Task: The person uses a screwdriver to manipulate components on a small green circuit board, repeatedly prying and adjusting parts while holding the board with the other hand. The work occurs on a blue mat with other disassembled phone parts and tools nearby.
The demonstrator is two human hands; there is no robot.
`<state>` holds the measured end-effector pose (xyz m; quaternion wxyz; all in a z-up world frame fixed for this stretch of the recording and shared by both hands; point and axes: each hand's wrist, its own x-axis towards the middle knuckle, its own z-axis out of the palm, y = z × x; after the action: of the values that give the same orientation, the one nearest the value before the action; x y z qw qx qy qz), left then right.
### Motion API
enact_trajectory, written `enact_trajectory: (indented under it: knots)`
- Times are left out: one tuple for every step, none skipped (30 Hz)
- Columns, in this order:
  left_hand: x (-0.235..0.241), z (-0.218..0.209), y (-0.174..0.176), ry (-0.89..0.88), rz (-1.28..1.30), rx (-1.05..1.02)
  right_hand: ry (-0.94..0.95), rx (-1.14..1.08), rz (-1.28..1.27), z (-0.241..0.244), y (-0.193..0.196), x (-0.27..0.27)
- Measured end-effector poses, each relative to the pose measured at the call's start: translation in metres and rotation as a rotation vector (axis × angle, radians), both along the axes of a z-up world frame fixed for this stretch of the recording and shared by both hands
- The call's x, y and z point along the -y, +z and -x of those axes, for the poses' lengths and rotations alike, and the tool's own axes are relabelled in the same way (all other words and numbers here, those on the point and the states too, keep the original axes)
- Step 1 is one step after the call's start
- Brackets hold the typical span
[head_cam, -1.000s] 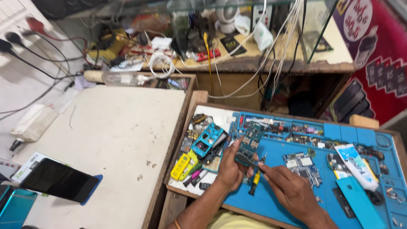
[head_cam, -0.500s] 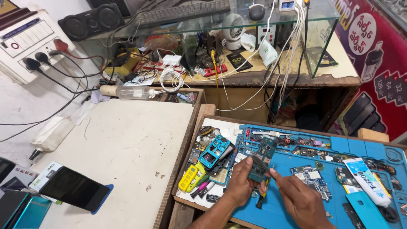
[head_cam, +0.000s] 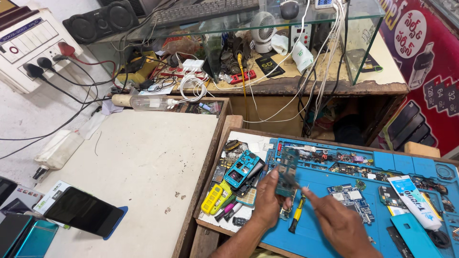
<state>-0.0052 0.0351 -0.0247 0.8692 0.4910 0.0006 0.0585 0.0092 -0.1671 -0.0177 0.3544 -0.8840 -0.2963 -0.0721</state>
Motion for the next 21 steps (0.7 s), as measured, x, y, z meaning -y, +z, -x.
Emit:
enact_trajectory:
  knots:
    - [-0.001,-0.001,0.001,0.039,-0.001,-0.022,0.040,-0.004,0.008,0.003,-0.001,-0.003]
    - [-0.002,-0.003,0.001,0.075,-0.002,-0.045,0.078,-0.009,0.016,0.007,-0.003,-0.006]
    - [-0.002,-0.004,0.002,0.112,-0.004,-0.069,0.116,-0.014,0.024,0.010,-0.003,-0.007]
    - [-0.002,-0.003,0.002,0.100,0.005,-0.046,0.115,0.036,0.044,0.009,-0.002,-0.006]
    - [-0.002,-0.002,0.001,0.088,0.014,-0.024,0.114,0.085,0.063,0.009,-0.001,-0.005]
    - [-0.002,0.000,0.001,0.075,0.021,-0.002,0.113,0.133,0.081,0.008,0.000,-0.004]
    - [-0.001,0.001,0.000,0.039,0.005,-0.023,0.047,0.137,0.067,0.004,0.003,-0.001]
    - [0.001,0.002,-0.001,0.004,-0.011,-0.044,-0.018,0.139,0.053,0.000,0.006,0.003]
    - [0.003,0.003,-0.001,-0.032,-0.026,-0.066,-0.084,0.142,0.040,-0.004,0.008,0.006]
    - [0.003,0.003,-0.001,-0.080,-0.010,-0.043,-0.131,0.121,0.010,-0.007,0.011,0.008]
    - [0.002,0.004,0.000,-0.129,0.006,-0.020,-0.179,0.099,-0.020,-0.008,0.013,0.010]
    - [0.002,0.004,0.001,-0.177,0.021,0.003,-0.227,0.078,-0.050,-0.009,0.015,0.011]
    - [0.002,0.004,0.002,-0.171,0.045,-0.007,-0.206,0.096,-0.038,-0.008,0.016,0.010]
    - [0.001,0.004,0.004,-0.164,0.068,-0.018,-0.184,0.112,-0.027,-0.008,0.017,0.009]
    - [0.000,0.003,0.005,-0.157,0.092,-0.030,-0.163,0.128,-0.015,-0.006,0.017,0.007]
    - [0.000,0.004,0.007,-0.129,0.109,-0.033,-0.129,0.125,0.006,-0.004,0.018,0.006]
    - [-0.001,0.004,0.009,-0.101,0.126,-0.037,-0.095,0.122,0.027,-0.001,0.018,0.006]
    - [-0.002,0.003,0.011,-0.074,0.140,-0.040,-0.062,0.120,0.047,0.001,0.017,0.004]
    - [-0.003,0.002,0.012,-0.048,0.148,-0.051,-0.019,0.099,0.084,0.004,0.016,0.002]
    - [-0.005,0.001,0.013,-0.020,0.157,-0.063,0.027,0.077,0.123,0.006,0.015,0.000]
    - [-0.005,0.001,0.013,0.009,0.166,-0.075,0.073,0.055,0.162,0.008,0.015,-0.001]
